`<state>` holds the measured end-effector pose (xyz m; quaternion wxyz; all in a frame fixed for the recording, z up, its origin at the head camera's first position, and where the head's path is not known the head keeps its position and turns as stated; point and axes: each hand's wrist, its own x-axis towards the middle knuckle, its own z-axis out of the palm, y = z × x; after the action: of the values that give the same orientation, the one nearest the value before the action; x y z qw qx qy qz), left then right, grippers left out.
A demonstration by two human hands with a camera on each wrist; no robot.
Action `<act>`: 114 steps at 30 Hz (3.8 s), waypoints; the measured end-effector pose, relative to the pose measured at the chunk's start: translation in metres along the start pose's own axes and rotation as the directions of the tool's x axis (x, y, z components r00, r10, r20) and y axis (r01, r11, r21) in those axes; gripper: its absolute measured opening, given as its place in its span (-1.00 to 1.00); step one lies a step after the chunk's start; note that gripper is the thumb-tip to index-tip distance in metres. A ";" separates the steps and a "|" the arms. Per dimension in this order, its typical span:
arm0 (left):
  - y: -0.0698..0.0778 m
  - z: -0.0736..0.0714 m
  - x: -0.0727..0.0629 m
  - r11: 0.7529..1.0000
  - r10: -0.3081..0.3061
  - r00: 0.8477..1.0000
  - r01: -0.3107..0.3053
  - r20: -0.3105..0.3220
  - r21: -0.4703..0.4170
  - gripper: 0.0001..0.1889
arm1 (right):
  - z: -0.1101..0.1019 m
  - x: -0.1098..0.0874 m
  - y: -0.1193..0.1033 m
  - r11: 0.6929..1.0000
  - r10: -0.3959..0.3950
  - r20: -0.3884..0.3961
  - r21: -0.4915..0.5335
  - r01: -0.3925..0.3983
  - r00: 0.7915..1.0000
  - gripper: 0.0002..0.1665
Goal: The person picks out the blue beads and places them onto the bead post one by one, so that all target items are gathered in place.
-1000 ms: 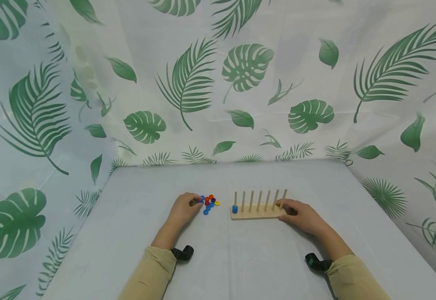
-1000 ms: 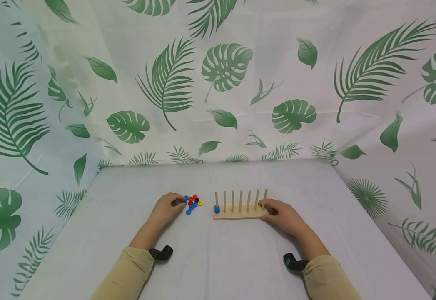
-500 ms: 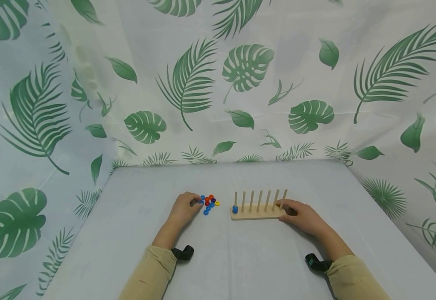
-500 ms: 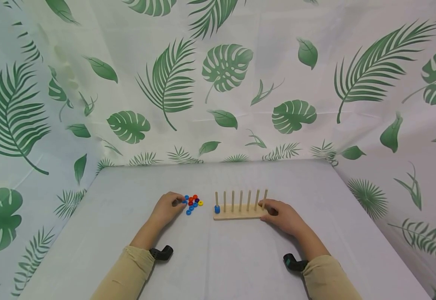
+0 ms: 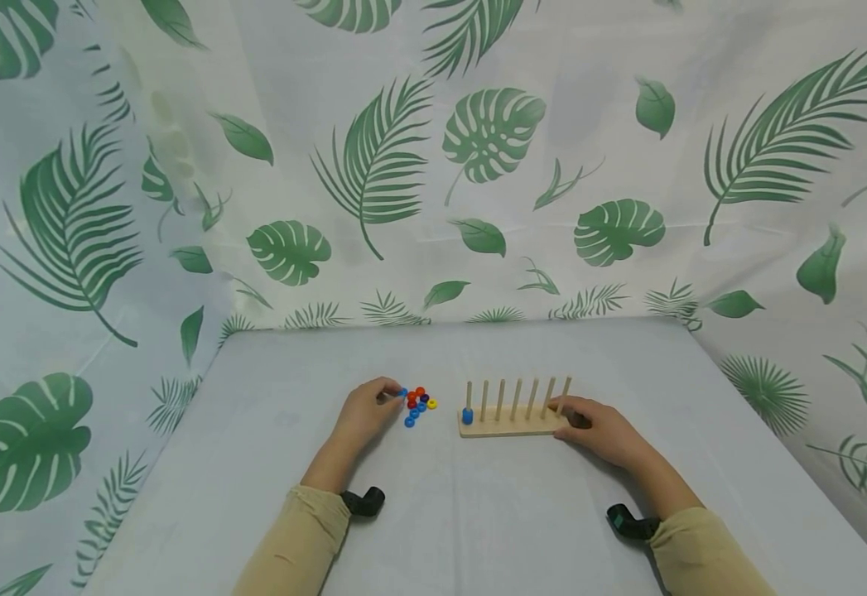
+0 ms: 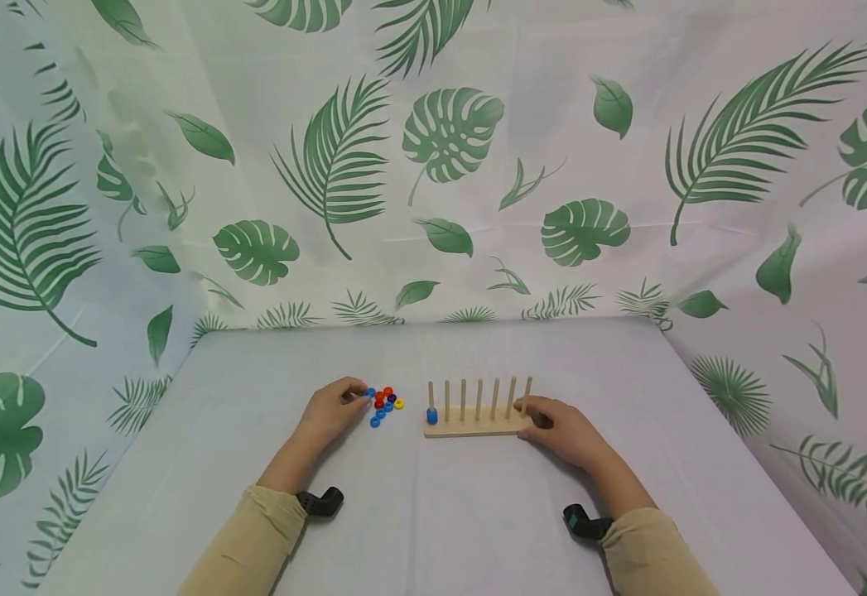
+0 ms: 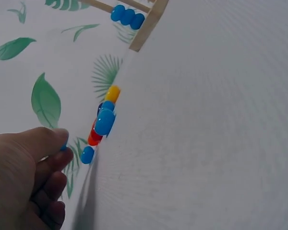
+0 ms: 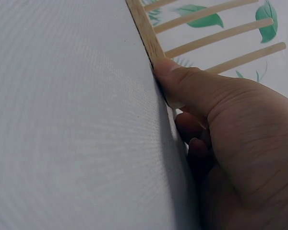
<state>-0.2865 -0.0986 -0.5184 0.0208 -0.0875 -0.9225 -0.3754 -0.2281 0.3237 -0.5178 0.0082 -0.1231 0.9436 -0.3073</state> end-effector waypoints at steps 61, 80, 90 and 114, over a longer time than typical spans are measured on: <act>0.106 0.014 -0.004 0.949 0.290 0.953 -0.276 0.083 -0.152 -0.79 | 0.000 0.000 -0.001 0.999 0.003 -0.021 -0.040 -0.004 1.000 -0.41; 0.083 0.038 -0.007 0.967 0.242 0.961 -0.229 0.132 -0.109 -0.78 | -0.001 0.000 -0.003 1.000 0.006 -0.021 -0.024 -0.007 1.000 -0.42; 0.075 0.047 -0.009 0.968 0.215 0.964 -0.190 0.157 -0.162 -0.81 | -0.001 0.000 -0.003 1.000 0.004 -0.017 -0.025 -0.005 1.000 -0.42; 0.038 0.009 0.003 0.992 0.093 0.995 -0.090 0.042 -0.086 -0.74 | -0.001 0.000 -0.003 1.000 0.019 -0.007 -0.023 -0.020 1.000 -0.41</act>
<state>-0.2829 -0.0651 -0.4987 0.0131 -0.1391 -0.9012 -0.4103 -0.2279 0.3221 -0.5155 0.0064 -0.1129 0.9482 -0.2968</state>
